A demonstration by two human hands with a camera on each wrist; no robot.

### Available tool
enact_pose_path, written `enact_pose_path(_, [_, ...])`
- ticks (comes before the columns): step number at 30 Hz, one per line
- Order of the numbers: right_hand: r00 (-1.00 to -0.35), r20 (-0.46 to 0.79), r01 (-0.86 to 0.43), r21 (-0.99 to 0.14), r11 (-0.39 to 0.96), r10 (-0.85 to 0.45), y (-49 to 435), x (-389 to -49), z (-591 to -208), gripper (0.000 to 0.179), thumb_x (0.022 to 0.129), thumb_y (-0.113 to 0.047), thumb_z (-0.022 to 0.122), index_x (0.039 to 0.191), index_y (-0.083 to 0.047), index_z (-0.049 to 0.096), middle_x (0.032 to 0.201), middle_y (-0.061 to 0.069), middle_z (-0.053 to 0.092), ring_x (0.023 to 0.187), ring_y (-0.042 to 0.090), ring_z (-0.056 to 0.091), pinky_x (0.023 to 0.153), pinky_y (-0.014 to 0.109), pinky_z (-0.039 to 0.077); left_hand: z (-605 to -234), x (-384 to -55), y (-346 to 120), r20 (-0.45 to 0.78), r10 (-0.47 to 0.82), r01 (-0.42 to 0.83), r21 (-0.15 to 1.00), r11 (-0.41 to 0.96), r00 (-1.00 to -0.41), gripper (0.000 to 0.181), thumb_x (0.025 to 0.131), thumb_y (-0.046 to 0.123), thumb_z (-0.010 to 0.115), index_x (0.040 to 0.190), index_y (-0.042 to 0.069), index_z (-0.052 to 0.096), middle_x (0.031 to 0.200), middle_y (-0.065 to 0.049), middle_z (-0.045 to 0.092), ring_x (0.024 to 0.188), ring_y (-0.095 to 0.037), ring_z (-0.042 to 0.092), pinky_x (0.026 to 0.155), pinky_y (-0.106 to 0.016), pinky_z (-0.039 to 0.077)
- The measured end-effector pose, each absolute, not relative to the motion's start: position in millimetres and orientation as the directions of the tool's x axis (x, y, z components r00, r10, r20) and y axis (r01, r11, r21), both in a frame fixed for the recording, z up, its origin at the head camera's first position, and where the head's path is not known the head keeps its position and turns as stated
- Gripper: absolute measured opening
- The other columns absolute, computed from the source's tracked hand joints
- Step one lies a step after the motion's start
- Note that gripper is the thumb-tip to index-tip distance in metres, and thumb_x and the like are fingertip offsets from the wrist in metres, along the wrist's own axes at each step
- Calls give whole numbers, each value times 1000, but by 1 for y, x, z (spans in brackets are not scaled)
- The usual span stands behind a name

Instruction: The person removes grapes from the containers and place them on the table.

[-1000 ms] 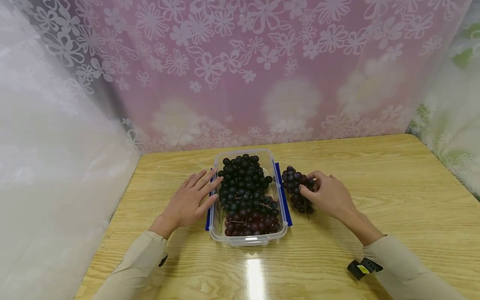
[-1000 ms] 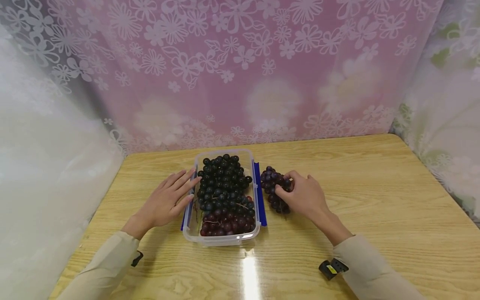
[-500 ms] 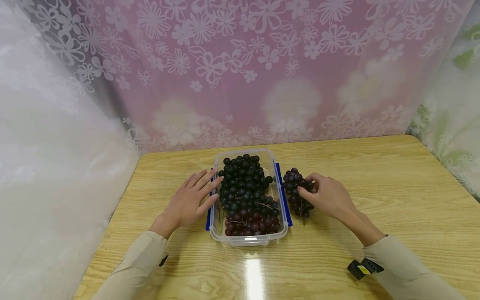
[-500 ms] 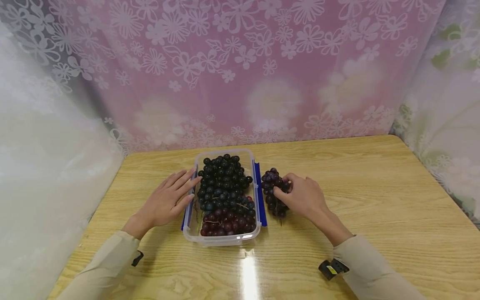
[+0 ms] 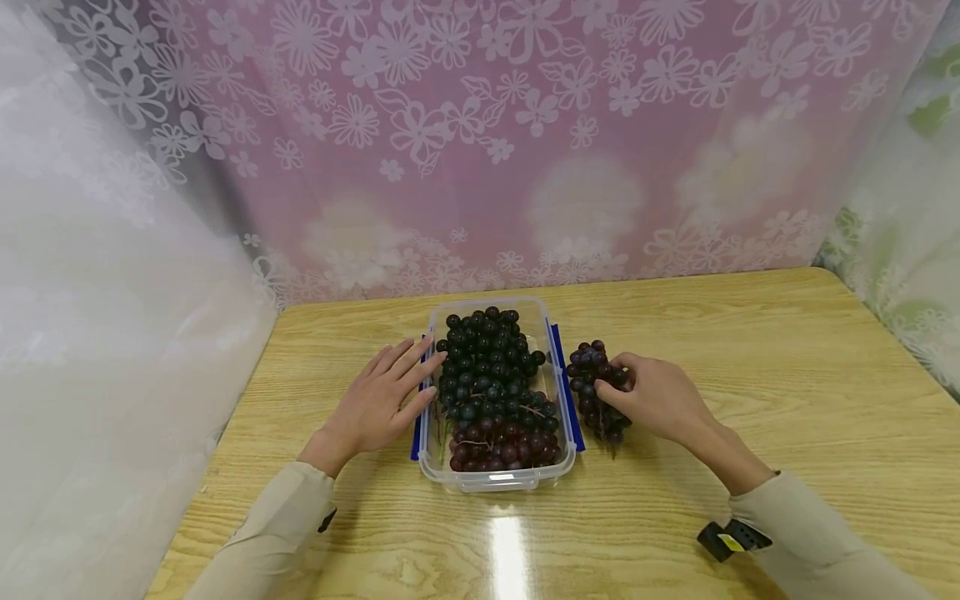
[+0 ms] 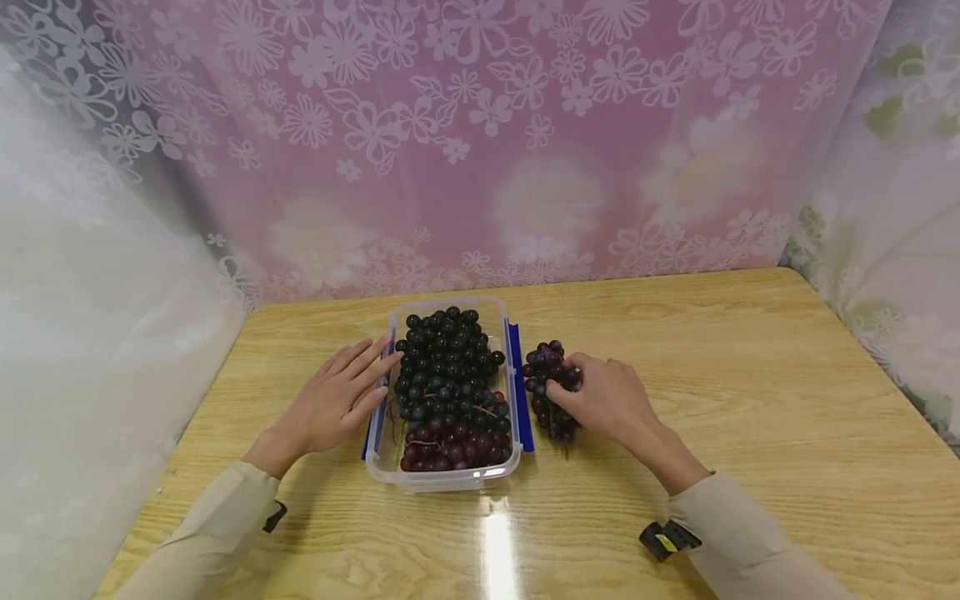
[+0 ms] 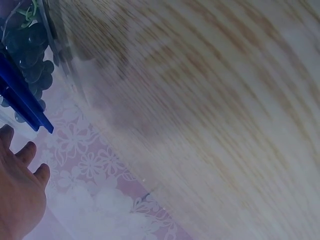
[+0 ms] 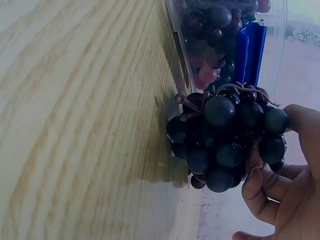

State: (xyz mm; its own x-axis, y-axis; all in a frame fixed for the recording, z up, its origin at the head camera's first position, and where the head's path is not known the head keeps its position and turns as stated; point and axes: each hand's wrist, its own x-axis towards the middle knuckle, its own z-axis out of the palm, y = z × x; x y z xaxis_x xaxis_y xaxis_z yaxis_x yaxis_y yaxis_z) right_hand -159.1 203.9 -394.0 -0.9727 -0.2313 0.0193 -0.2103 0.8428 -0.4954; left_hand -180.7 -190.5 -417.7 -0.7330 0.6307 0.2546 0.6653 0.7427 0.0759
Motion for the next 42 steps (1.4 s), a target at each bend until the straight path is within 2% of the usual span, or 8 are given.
enact_pose_path(6, [-974, 18, -211, -444, 871, -227, 203, -160, -392, 53, 91, -42, 59, 122, 1, 60, 58, -5, 55, 47, 13, 46, 46, 30, 34, -418, -181, -191, 250, 626, 659, 76, 748, -739, 54, 103, 47, 30, 153, 25, 27, 158, -2, 18, 144, -24, 13, 114, -47, 13])
enact_pose_path(11, [-978, 19, -199, -391, 898, -208, 204, -160, -389, 52, 90, -43, 59, 121, -2, 62, 53, -6, 52, 46, 16, 44, 47, 34, 36, -418, -181, -191, 236, 621, 652, 79, 754, -748, 55, 103, 48, 29, 153, 26, 25, 158, -1, 16, 144, -23, 11, 114, -47, 12])
enact_pose_path(14, [-978, 21, -200, -371, 907, -208, 203, -160, -388, 51, 90, -44, 58, 120, -2, 63, 49, -6, 50, 51, 18, 49, 69, 48, 46, -418, -181, -191, 234, 620, 651, 82, 755, -749, 55, 103, 49, 29, 153, 26, 26, 158, -1, 16, 144, -23, 11, 114, -47, 12])
enact_pose_path(17, [-976, 19, -211, -339, 917, -217, 200, -160, -387, 52, 90, -44, 58, 120, -2, 63, 46, -7, 48, 53, 18, 53, 96, 60, 33, -419, -181, -191, 244, 622, 655, 83, 751, -744, 55, 103, 48, 30, 153, 25, 27, 158, -2, 17, 144, -24, 13, 114, -48, 13])
enact_pose_path(19, [-973, 17, -222, -322, 920, -228, 198, -160, -387, 52, 90, -43, 58, 120, -1, 63, 45, -7, 48, 55, 19, 58, 103, 62, 24, -419, -181, -191, 252, 622, 657, 85, 749, -741, 55, 103, 47, 31, 153, 24, 28, 158, -3, 18, 144, -25, 13, 114, -48, 13])
enact_pose_path(25, [-969, 5, -239, -285, 928, -248, 190, -159, -387, 56, 90, -44, 58, 122, 3, 61, 50, -9, 51, 72, 29, 65, 102, 63, 24, -419, -180, -191, 252, 620, 656, 88, 750, -743, 55, 103, 48, 30, 153, 24, 28, 158, -3, 18, 144, -23, 12, 114, -47, 12])
enact_pose_path(32, [-971, -4, -230, -261, 938, -239, 188, -162, -387, 60, 92, -45, 57, 127, 3, 58, 52, -5, 53, 73, 32, 64, 102, 65, 23, -419, -180, -191, 250, 620, 656, 94, 749, -743, 55, 103, 47, 31, 152, 22, 30, 158, -3, 18, 144, -23, 12, 114, -47, 12])
enact_pose_path(42, [-971, 20, -236, -264, 935, -239, 192, -161, -389, 61, 92, -48, 56, 127, 2, 58, 78, 11, 69, 84, 37, 65, 101, 67, 22, -419, -181, -191, 231, 615, 646, 90, 758, -753, 55, 103, 49, 28, 153, 25, 27, 159, 0, 14, 144, -21, 9, 114, -48, 11])
